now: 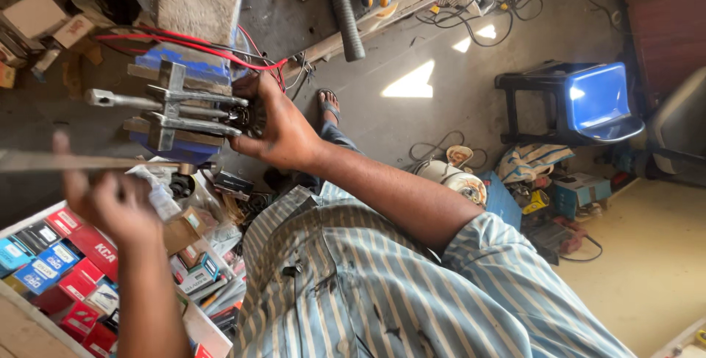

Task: The person repairs a power tool at a cluttered workbench. They handle the tool housing and motor armature, separate components, fit the armature back into the housing, and use a screwdriver and a puller-style tool to work on the assembled parts, repositioning pieces on the bench as they go.

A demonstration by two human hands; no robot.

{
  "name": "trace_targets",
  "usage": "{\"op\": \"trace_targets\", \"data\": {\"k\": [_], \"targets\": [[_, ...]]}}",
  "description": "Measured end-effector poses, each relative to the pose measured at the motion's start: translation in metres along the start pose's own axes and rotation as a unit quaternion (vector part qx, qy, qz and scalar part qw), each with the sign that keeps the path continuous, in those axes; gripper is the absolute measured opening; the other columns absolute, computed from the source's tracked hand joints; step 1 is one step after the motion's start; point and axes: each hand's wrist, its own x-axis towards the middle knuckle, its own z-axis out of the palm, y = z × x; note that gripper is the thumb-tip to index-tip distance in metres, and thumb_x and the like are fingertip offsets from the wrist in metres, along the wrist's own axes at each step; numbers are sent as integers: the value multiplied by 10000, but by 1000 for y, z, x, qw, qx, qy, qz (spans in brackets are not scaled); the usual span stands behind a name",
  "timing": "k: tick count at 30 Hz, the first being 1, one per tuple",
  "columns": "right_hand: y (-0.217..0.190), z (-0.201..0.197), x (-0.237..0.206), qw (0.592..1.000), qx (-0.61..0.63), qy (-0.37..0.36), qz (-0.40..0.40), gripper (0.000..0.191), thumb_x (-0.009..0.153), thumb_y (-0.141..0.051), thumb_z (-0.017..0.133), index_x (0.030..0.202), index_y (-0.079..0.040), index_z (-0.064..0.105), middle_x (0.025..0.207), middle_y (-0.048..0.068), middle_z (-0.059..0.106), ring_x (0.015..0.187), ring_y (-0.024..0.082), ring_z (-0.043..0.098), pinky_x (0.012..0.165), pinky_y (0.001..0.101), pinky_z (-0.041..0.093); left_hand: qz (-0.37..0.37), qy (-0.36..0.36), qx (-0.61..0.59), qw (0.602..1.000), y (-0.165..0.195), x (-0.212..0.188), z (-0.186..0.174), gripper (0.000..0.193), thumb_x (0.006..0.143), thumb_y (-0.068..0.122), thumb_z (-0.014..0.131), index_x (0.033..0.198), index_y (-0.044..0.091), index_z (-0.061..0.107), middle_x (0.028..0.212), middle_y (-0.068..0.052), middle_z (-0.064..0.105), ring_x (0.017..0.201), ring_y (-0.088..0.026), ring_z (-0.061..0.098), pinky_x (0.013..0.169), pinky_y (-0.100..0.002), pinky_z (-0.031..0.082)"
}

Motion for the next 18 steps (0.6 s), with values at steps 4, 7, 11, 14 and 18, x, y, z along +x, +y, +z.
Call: {"op": "trace_targets", "data": {"k": [4, 7, 11, 14, 18], "targets": [[-1, 2, -1, 1000, -4, 11, -28, 691, 759, -98, 831, 1336, -7, 461, 1265, 140, 571, 1240, 269, 587, 1114, 365, 469, 48, -214, 195, 956, -4, -68, 42, 194, 975, 168, 581, 1082, 79, 715, 633, 102, 575, 565, -58, 589, 1150, -516, 496], [1, 3, -4, 999, -11, 14, -41, 713, 756, -95, 835, 1349, -2, 450, 1283, 143, 556, 1264, 275, 573, 1128, 373, 456, -96, -281, 494, 817, -32, -53, 57, 189, 1024, 208, 590, 1025, 62, 708, 716, -15, 627, 643, -176, 630, 912, -468, 522], [5, 4, -4, 998, 67, 4, -5, 686, 793, -100, 829, 1355, -12, 446, 1268, 136, 569, 1247, 267, 590, 1131, 372, 479, -160, 31, 421, 892, -30, 16, 30, 692, 711, 53, 502, 1401, 73, 456, 1052, -7, 573, 825, -197, 618, 664, -356, 558], [7, 4, -2, 999, 20, 9, -29, 718, 765, -100, 842, 1348, -10, 432, 1318, 150, 551, 1283, 278, 576, 1136, 376, 462, -29, 114, 162, 980, 6, 28, 12, 530, 844, 92, 524, 1374, 100, 517, 979, -40, 601, 789, -190, 596, 694, -361, 505], [4, 5, 0, 999, 34, 17, -29, 691, 770, -100, 839, 1325, -16, 436, 1332, 152, 552, 1286, 277, 576, 1138, 375, 465, 191, -119, 436, 871, 27, -47, 57, 284, 971, 111, 506, 1238, 88, 602, 939, -124, 674, 815, -252, 639, 792, -439, 478]]}}
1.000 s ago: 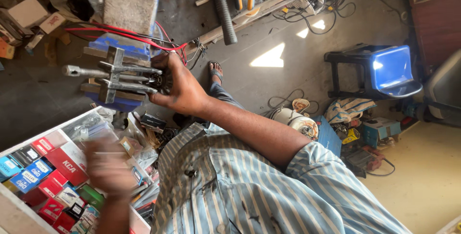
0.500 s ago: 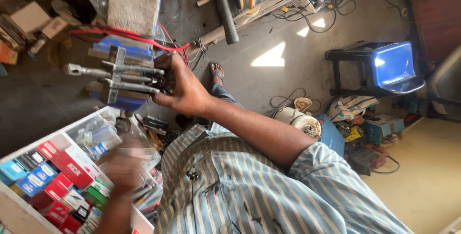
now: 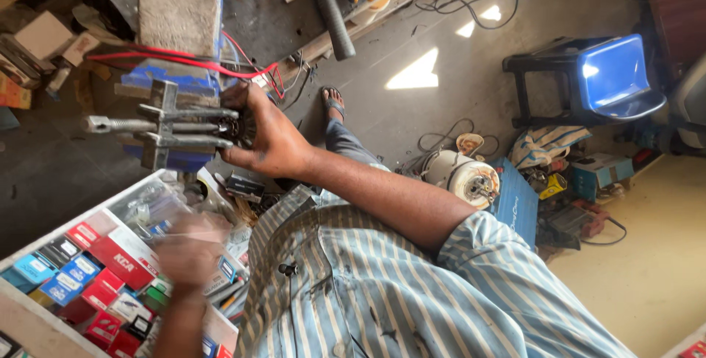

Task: The person repairs a power tool at a cluttered workbench. They handle the tool housing and motor armature, separate components, fit the armature back into the housing, and use a screwdriver and a puller-style tool to work on the assembled parts, repositioning pieces on the bench as they go.

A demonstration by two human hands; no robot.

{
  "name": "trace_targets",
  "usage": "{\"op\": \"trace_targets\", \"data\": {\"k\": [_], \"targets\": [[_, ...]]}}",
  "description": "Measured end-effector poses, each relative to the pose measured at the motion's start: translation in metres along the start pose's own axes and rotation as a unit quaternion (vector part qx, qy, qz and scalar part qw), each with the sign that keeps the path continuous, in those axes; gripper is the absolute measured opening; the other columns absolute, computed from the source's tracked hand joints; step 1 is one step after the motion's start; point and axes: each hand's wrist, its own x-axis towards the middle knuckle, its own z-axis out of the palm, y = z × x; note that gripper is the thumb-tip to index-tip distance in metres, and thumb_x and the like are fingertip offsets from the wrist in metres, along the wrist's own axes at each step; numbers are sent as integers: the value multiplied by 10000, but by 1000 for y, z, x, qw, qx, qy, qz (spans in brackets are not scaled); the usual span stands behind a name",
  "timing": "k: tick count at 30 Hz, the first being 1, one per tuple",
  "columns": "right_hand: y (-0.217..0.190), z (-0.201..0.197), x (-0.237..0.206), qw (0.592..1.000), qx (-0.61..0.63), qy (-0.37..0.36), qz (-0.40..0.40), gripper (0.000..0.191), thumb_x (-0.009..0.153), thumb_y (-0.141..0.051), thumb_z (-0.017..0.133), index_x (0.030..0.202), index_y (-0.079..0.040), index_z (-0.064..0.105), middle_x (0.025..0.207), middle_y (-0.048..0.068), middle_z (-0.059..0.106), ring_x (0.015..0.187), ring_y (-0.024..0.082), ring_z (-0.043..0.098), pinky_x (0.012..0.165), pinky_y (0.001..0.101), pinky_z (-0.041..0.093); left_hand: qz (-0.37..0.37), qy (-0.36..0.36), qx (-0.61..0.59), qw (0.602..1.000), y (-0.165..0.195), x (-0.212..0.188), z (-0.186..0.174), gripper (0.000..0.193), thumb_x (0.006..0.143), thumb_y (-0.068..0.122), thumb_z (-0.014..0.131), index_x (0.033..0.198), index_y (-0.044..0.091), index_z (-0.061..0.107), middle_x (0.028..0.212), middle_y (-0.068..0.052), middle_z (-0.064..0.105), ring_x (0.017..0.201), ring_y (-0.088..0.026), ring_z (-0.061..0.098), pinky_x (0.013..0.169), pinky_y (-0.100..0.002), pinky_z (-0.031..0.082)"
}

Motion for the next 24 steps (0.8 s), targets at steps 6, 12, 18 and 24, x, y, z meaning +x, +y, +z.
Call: {"op": "trace_targets", "data": {"k": [6, 12, 18, 24], "targets": [[-2, -2, 1, 999, -27, 1, -20, 691, 759, -105, 848, 1319, -12, 453, 1338, 163, 549, 1302, 301, 569, 1151, 388, 458, -229, -251, 12, 940, -42, 7, 64, 203, 985, 106, 551, 831, 33, 660, 710, -116, 629, 621, -238, 591, 578, -394, 476], [-4, -5, 3, 1000, -31, -4, -1, 689, 765, -127, 851, 1309, -7, 446, 1323, 173, 557, 1291, 313, 577, 1136, 395, 465, -468, 144, -461, 740, -69, 49, 33, 292, 1021, 322, 463, 1112, 110, 643, 974, -48, 682, 814, -200, 662, 721, -388, 555], [-1, -6, 4, 999, -31, -9, -19, 659, 773, -130, 853, 1269, -20, 433, 1328, 180, 561, 1300, 322, 580, 1136, 400, 472, -506, 314, -543, 591, -84, 83, -34, 289, 1012, 427, 548, 984, 143, 593, 906, -33, 598, 845, -209, 604, 757, -380, 506], [4, -8, 5, 999, -35, -17, 1, 670, 766, -132, 860, 1279, -16, 445, 1308, 178, 574, 1281, 320, 592, 1120, 394, 480, -328, 294, -523, 730, -72, 57, -55, 559, 1030, 616, 431, 758, 129, 391, 630, -3, 308, 578, -160, 267, 582, -305, 269]]}}
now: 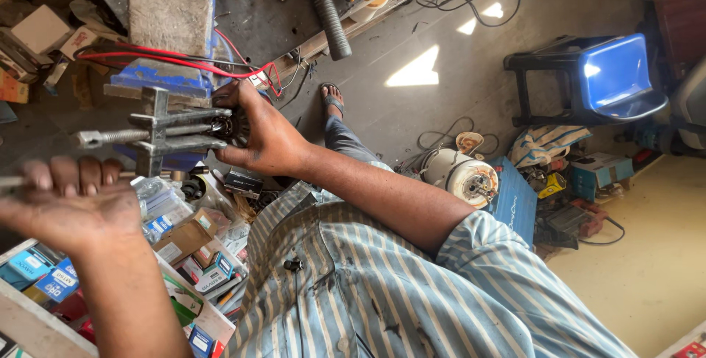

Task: The person repairs a power tool at a cluttered workbench. They handle the tool housing and motor armature, separate components, fit the armature back into the housing, and use a screwdriver and a puller-style tool to work on the assembled parts, repositioning pieces on the bench as they go.

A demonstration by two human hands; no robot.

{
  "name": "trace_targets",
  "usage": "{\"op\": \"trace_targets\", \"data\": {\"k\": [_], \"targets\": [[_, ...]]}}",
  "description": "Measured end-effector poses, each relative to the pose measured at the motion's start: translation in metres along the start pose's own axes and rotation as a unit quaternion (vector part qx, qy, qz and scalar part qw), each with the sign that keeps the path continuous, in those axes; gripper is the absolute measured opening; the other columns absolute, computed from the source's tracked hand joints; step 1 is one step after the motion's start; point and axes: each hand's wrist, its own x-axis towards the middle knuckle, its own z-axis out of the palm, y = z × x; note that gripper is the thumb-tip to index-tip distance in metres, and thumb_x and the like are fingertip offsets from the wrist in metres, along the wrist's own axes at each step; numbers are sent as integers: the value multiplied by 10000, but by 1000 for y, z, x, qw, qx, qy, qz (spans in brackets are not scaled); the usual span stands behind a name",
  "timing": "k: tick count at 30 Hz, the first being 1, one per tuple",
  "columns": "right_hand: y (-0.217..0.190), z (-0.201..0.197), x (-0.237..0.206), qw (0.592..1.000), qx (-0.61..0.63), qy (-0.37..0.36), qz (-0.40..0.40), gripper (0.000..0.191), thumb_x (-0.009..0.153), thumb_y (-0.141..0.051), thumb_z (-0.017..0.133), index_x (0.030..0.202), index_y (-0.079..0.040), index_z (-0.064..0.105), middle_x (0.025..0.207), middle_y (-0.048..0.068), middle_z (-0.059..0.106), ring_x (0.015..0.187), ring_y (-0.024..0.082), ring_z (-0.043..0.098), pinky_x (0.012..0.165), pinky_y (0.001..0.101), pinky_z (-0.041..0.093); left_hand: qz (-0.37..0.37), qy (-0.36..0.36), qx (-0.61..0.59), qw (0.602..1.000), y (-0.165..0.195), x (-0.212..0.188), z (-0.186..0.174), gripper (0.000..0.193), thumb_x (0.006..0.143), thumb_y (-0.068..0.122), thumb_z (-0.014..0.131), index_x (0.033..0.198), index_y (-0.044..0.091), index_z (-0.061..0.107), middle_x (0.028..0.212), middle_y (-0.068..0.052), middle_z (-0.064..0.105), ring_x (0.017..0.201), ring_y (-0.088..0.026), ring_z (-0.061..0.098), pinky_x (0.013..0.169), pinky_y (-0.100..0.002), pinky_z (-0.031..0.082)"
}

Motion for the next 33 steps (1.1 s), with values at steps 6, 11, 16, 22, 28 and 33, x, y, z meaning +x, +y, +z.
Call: {"op": "trace_targets", "data": {"k": [6, 11, 16, 22, 28, 33], "targets": [[-3, -6, -3, 1000, 16, -6, -8, 674, 773, -117, 856, 1318, -11, 474, 1309, 168, 575, 1295, 296, 590, 1140, 390, 470, 214, -120, 188, 951, -49, -68, 34, 689, 1076, 697, 376, 704, 122, 301, 549, -1, 257, 515, -121, 204, 563, -290, 211], [-2, -12, -4, 999, 30, 5, -15, 761, 759, -134, 859, 1374, 4, 432, 1322, 156, 569, 1305, 283, 573, 1136, 386, 458, 294, -187, 267, 899, -67, -77, 38, 631, 1062, 627, 401, 700, 121, 292, 588, -4, 278, 533, -151, 283, 576, -332, 274], [1, -19, -2, 1000, -13, -14, 0, 727, 740, -146, 871, 1339, -4, 484, 1292, 150, 591, 1265, 287, 616, 1110, 375, 504, 423, -301, 433, 737, -98, -83, 49, 632, 985, 595, 480, 558, 157, 320, 532, -13, 347, 498, -185, 320, 560, -369, 270], [2, -19, 7, 1000, 5, -10, -18, 728, 747, -165, 856, 1341, 7, 473, 1312, 157, 579, 1277, 294, 616, 1137, 382, 503, 526, -358, 585, 503, -120, -76, 74, 589, 918, 621, 626, 591, 143, 518, 622, -26, 578, 601, -202, 549, 658, -376, 418], [2, -18, 7, 999, -17, 1, -27, 721, 731, -170, 867, 1325, 12, 500, 1299, 176, 603, 1269, 302, 618, 1124, 385, 492, 553, -376, 637, 384, -125, -61, 85, 424, 921, 502, 655, 1028, 116, 793, 1063, -64, 789, 1018, -177, 727, 932, -359, 496], [-1, -24, -4, 1000, -20, -13, 5, 713, 797, -234, 867, 1362, 21, 515, 1290, 164, 659, 1239, 285, 679, 1107, 372, 528, 511, -400, 615, 448, -117, -65, 75, 274, 890, 343, 728, 1008, 101, 779, 1037, -78, 774, 1008, -223, 720, 963, -410, 510]]}}
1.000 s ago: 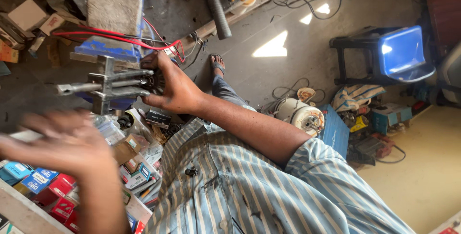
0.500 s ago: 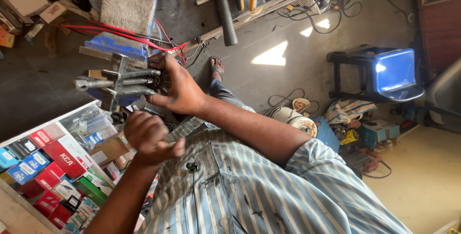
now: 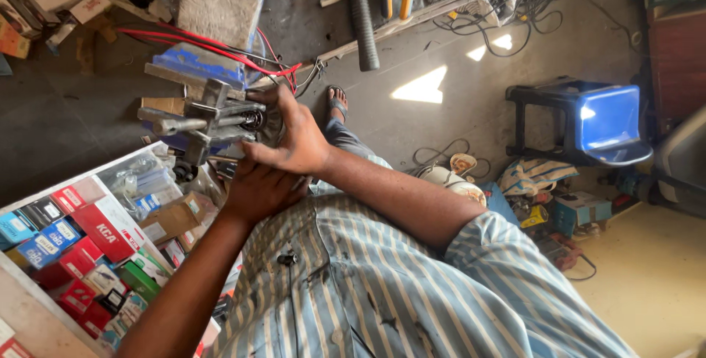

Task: The person repairs a power tool at a cluttered workbench. They handle the tool housing and motor armature, separate components, fit the armature back into the housing, and use a screwdriver and a puller-style tool to work on the assembled parts, repositioning pieces on the bench as they go.

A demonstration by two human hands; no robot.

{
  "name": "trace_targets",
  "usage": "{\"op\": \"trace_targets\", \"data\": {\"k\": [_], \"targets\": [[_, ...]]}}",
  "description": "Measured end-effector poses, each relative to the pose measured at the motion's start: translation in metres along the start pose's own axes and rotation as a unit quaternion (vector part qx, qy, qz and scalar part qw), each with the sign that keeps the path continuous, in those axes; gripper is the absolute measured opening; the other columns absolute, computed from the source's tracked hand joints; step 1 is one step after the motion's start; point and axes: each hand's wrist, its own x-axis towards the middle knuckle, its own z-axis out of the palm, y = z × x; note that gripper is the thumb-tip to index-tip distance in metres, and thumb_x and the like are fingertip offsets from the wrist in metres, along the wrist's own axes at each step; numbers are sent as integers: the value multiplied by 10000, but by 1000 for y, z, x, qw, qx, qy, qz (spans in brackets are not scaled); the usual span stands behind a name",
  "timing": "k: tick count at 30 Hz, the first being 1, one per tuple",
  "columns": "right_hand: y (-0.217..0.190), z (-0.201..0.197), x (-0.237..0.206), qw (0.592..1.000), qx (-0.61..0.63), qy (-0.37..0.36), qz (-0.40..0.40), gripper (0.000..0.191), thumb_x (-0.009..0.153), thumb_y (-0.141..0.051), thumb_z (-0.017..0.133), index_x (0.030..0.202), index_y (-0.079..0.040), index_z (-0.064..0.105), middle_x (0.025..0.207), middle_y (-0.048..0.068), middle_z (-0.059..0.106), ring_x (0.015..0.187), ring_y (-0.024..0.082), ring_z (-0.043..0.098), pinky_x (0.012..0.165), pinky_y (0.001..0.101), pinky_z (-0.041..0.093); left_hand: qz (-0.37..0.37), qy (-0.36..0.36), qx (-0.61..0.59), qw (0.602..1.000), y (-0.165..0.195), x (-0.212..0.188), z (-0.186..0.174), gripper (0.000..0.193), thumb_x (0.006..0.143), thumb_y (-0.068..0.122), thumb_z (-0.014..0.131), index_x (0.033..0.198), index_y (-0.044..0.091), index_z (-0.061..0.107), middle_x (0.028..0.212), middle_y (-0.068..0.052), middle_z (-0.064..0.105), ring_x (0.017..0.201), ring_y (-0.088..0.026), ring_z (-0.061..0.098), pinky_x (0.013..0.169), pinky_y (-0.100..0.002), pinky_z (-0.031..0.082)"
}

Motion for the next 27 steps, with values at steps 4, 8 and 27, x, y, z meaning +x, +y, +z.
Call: {"op": "trace_targets", "data": {"k": [4, 8, 27], "targets": [[6, -4, 1, 999, -9, -18, -42, 806, 793, -291, 925, 1381, 36, 482, 1311, 186, 633, 1250, 297, 657, 1096, 386, 517, -137, 54, -182, 972, 13, -9, -16, 215, 892, 220, 820, 822, 92, 662, 848, -54, 696, 880, -238, 691, 890, -382, 541], [25, 0, 3, 996, -41, -41, -62, 868, 735, -282, 971, 1369, 12, 457, 1333, 194, 625, 1279, 309, 640, 1100, 394, 514, -579, -164, -314, 734, 19, 10, -12, 298, 922, 252, 802, 761, 63, 637, 743, -71, 653, 757, -240, 646, 781, -388, 514], [9, 4, 35, 1000, 4, 21, -9, 570, 706, -145, 861, 1186, -30, 578, 1085, 148, 672, 1023, 340, 707, 899, 387, 566, -685, 224, -598, 352, -159, 38, -41, 367, 1002, 319, 664, 723, 160, 487, 673, -3, 424, 644, -186, 405, 650, -342, 346]]}}
